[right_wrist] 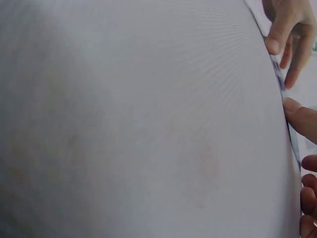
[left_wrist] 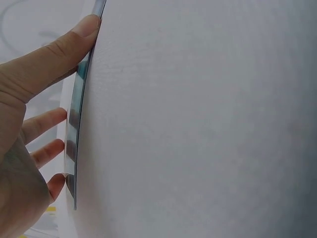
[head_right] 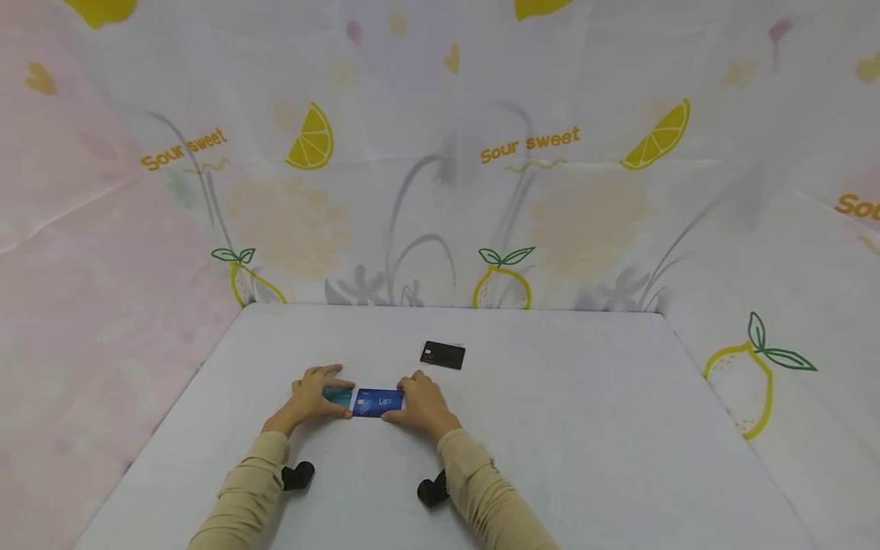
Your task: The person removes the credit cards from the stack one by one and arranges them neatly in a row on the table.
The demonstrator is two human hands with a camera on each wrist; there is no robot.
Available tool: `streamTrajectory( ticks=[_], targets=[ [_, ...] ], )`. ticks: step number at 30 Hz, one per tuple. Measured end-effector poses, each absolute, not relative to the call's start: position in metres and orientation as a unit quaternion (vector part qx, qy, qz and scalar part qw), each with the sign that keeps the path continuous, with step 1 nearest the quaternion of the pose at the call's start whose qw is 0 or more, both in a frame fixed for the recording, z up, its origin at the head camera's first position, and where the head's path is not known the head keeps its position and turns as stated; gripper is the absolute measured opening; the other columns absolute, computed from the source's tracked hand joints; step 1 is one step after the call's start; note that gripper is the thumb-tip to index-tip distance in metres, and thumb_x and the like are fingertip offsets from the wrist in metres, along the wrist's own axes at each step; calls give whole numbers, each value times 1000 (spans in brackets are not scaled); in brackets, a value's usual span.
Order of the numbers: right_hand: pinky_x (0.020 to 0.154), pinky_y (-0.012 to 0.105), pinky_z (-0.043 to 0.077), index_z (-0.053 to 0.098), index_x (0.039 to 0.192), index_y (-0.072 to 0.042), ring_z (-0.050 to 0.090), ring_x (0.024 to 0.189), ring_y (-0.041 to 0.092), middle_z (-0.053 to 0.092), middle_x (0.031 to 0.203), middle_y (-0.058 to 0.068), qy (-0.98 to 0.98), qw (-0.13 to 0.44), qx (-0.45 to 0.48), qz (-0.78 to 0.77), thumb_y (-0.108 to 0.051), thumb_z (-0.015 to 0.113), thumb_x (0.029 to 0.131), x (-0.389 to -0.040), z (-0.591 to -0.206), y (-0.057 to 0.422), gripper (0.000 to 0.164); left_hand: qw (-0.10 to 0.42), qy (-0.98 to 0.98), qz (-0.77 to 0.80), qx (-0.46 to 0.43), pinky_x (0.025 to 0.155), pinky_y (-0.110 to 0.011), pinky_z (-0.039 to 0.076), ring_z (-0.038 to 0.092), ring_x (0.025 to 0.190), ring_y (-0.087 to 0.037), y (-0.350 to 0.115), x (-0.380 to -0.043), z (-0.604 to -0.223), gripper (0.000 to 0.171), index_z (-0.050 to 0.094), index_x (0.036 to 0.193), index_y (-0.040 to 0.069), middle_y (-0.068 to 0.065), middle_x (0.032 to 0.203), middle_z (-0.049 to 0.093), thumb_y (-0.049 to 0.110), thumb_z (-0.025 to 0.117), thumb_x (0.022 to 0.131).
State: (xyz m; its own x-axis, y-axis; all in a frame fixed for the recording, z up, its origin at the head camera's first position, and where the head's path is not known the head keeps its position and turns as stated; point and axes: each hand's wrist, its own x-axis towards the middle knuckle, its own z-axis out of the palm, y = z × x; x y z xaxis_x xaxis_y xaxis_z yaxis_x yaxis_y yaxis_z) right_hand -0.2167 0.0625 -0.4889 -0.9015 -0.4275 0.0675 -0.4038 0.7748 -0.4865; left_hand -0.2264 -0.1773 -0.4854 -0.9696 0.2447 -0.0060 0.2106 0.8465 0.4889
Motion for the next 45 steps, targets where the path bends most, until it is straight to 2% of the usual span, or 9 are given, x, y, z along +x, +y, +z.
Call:
streamTrajectory(
  ticks=[16, 27, 45],
  targets=[
    [74, 37, 46, 65, 104, 0, 54, 78, 19, 60, 87, 8, 954, -10, -201, -221, -49, 76, 72, -211, -485, 51, 60, 27, 964, 235, 123, 90, -64, 27, 29, 128, -48, -177, -225, -486, 53, 72, 109, 13, -21, 139, 44, 33, 87, 62],
    [60, 31, 43, 65, 84, -1, 50, 65, 15, 58, 72, 5, 965, -21, -133, -225, -44, 83, 64, -210, -484, 40, 51, 27, 962, 245, 119, 91, -63, 26, 29, 128, -47, -175, -226, -485, 52, 72, 108, 13, -21, 139, 44, 33, 87, 62],
    [62, 35, 43, 64, 84, -1, 47, 65, 15, 55, 71, 5, 968, -39, -119, -216, -48, 82, 64, -209, -487, 31, 54, 29, 962, 244, 120, 91, -63, 26, 30, 127, -47, -177, -224, -485, 52, 72, 109, 13, -21, 139, 44, 33, 86, 63]
  ],
)
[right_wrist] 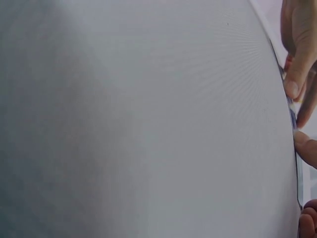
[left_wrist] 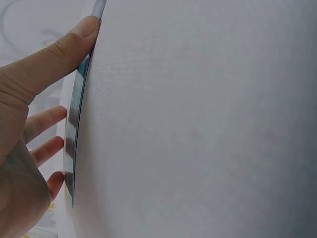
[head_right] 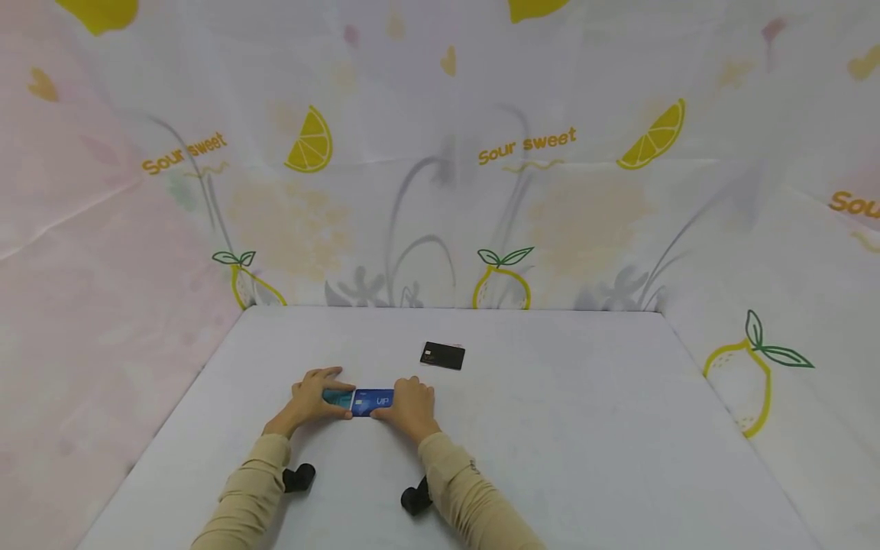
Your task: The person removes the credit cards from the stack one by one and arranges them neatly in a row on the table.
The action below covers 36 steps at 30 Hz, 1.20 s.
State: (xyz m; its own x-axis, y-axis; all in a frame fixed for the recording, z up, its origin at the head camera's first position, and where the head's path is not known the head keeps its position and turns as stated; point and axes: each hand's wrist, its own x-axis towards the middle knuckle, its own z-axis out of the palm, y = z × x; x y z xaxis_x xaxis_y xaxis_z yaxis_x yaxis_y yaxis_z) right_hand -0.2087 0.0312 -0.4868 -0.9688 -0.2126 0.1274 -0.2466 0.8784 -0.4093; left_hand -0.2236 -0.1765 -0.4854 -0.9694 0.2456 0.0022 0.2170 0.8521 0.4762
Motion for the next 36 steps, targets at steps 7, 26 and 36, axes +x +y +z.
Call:
streamTrajectory(
  ticks=[7, 26, 36],
  targets=[
    [65, 37, 43, 65, 86, -1, 47, 66, 16, 52, 71, 4, -973, 39, 113, 196, -50, 80, 66, -207, -487, 28, 55, 26, 964, 231, 130, 89, -63, 28, 31, 126, -47, -177, -222, -485, 51, 71, 110, 12, -23, 138, 44, 34, 84, 66],
    [68, 35, 41, 65, 95, 0, 47, 72, 16, 54, 80, 5, -957, 18, 137, 254, -42, 80, 70, -209, -487, 29, 52, 23, 963, 231, 134, 89, -63, 27, 31, 126, -46, -176, -220, -484, 49, 72, 109, 14, -22, 138, 44, 33, 84, 66],
    [84, 38, 43, 62, 118, -1, 52, 97, 24, 54, 109, 12, -943, -62, 250, 210, -26, 73, 81, -218, -482, 44, 46, 21, 963, 231, 140, 88, -62, 27, 31, 126, -47, -178, -221, -486, 50, 72, 110, 14, -22, 138, 45, 35, 84, 66]
  ],
)
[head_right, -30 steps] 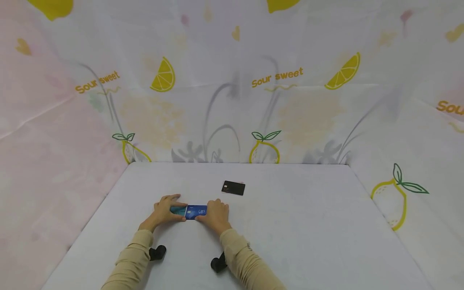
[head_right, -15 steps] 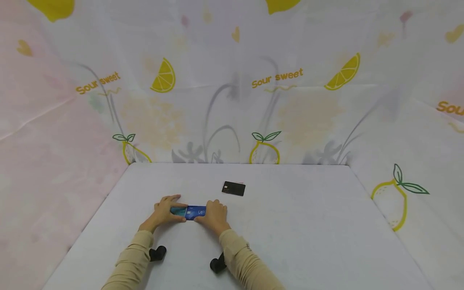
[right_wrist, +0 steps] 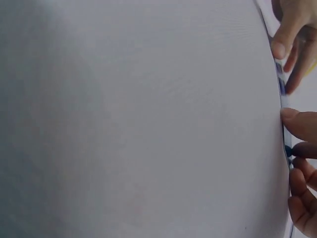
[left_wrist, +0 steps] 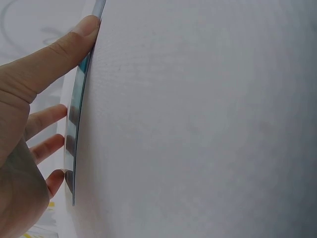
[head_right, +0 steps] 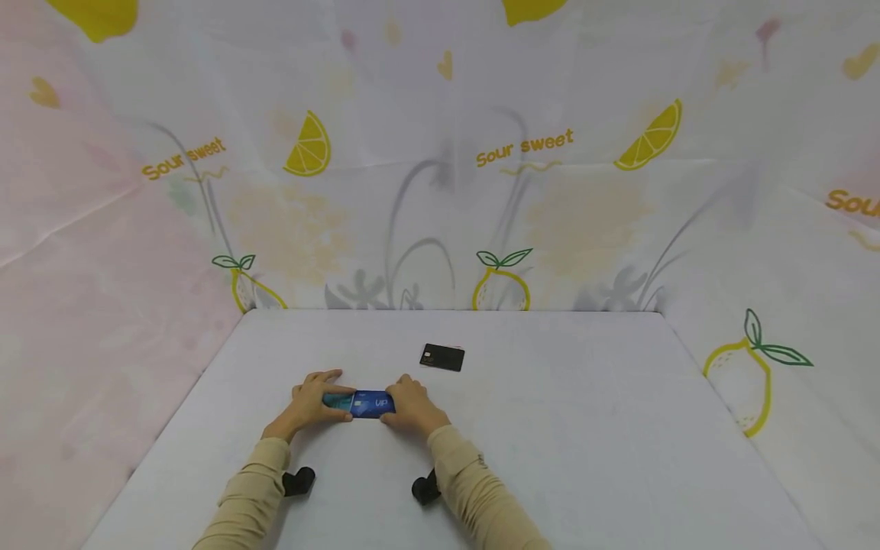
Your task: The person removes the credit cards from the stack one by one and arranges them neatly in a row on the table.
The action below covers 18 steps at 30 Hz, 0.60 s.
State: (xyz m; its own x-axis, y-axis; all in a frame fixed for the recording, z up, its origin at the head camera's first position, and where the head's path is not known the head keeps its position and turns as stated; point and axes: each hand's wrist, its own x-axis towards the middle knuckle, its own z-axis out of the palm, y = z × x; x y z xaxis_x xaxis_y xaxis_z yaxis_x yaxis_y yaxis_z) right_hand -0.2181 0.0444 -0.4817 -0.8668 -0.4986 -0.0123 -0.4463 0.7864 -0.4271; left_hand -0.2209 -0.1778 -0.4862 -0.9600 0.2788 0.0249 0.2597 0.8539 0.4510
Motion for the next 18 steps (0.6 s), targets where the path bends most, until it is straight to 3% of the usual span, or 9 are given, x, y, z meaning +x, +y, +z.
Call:
streamTrajectory(
  ticks=[9, 18],
  targets=[
    [85, 41, 42, 59, 125, -7, 47, 104, 25, 50, 118, 11, 943, 97, -262, -180, -21, 70, 83, -222, -481, 51, 46, 25, 961, 238, 140, 88, -62, 26, 31, 126, -46, -178, -221, -487, 50, 72, 109, 14, -22, 138, 45, 35, 84, 66],
    [84, 41, 40, 58, 126, -7, 47, 105, 26, 48, 117, 11, 937, 95, -278, -189, -17, 69, 85, -222, -479, 54, 43, 24, 962, 234, 137, 90, -62, 25, 30, 127, -46, -180, -222, -488, 50, 72, 110, 15, -21, 138, 44, 35, 84, 66]
  ],
)
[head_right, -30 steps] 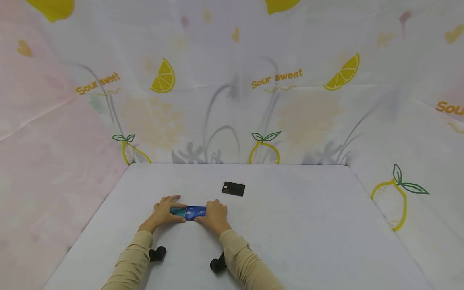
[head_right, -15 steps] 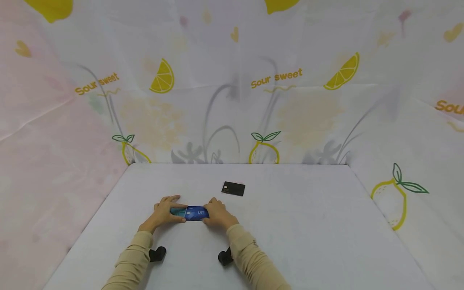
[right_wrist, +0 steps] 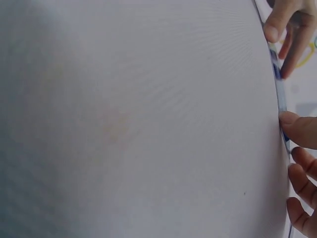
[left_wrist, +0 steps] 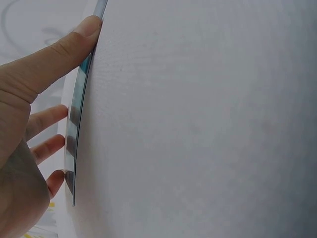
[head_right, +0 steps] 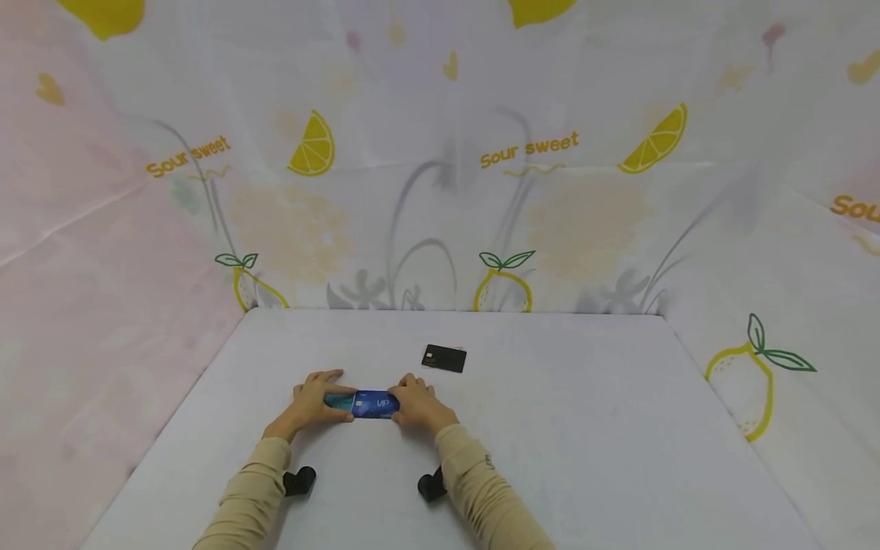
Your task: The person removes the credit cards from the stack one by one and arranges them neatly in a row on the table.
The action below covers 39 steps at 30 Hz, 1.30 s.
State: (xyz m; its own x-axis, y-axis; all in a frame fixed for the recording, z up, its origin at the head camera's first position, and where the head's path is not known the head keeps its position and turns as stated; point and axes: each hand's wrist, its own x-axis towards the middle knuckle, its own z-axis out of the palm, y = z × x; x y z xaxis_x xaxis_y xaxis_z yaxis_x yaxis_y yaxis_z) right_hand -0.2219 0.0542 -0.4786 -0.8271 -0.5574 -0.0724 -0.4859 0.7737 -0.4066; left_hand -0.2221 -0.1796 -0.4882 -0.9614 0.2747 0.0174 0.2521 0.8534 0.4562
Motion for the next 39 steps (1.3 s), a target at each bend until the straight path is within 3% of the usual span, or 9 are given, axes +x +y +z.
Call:
streamTrajectory(
  ticks=[24, 39],
  targets=[
    [84, 38, 37, 57, 125, -7, 45, 106, 26, 47, 118, 11, 931, 101, -278, -215, -15, 68, 85, -222, -478, 59, 42, 36, 962, 234, 138, 90, -63, 24, 29, 127, -46, -179, -223, -485, 50, 72, 110, 15, -22, 139, 44, 36, 84, 66],
    [87, 42, 38, 57, 126, -8, 45, 110, 28, 47, 122, 13, 929, 103, -278, -222, -16, 68, 86, -222, -480, 60, 43, 33, 960, 239, 143, 90, -63, 24, 29, 127, -46, -178, -224, -485, 48, 73, 108, 16, -21, 138, 44, 33, 85, 65]
  ],
)
